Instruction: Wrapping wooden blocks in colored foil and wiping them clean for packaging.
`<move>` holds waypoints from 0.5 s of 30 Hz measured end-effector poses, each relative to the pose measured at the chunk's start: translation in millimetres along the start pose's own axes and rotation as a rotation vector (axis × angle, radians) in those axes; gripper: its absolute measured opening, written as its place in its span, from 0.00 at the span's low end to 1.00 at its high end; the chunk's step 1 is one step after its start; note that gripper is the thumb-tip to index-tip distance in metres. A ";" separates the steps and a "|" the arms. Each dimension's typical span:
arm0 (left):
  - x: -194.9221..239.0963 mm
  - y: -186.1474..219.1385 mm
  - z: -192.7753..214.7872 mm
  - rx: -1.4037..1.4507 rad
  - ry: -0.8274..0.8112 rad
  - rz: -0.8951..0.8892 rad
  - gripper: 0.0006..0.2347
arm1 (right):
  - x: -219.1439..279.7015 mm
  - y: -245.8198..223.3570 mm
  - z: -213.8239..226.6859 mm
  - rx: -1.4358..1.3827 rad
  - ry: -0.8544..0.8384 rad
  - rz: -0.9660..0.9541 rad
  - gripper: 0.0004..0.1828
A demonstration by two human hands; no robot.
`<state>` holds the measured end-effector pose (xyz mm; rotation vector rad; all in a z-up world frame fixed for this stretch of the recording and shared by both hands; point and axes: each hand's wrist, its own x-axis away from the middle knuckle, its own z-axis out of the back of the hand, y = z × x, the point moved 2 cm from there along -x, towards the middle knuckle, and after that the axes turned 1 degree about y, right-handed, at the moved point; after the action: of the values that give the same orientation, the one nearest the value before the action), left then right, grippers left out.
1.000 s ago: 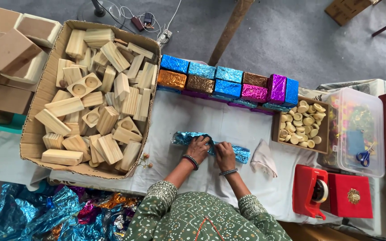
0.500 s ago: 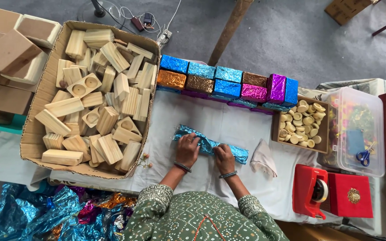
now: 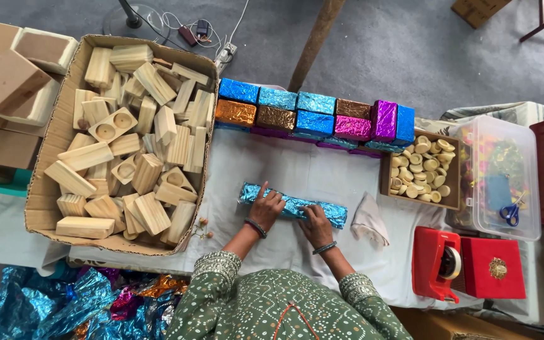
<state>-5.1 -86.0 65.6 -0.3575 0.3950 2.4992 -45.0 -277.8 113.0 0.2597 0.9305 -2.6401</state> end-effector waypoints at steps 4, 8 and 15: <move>24.7 1.3 13.6 0.052 0.130 0.004 0.02 | 12.9 23.2 -10.4 0.049 -0.021 -0.036 0.17; 41.3 -6.3 17.3 0.057 0.117 0.017 0.02 | 17.8 33.1 -16.3 0.035 -0.055 -0.059 0.11; 89.2 -36.4 4.9 0.017 -0.064 0.182 0.04 | 17.2 29.9 -15.0 0.012 -0.048 -0.086 0.08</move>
<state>-55.8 -10.8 32.8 -0.2431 0.4396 2.6745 -49.1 -294.4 79.6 0.1613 0.9309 -2.7184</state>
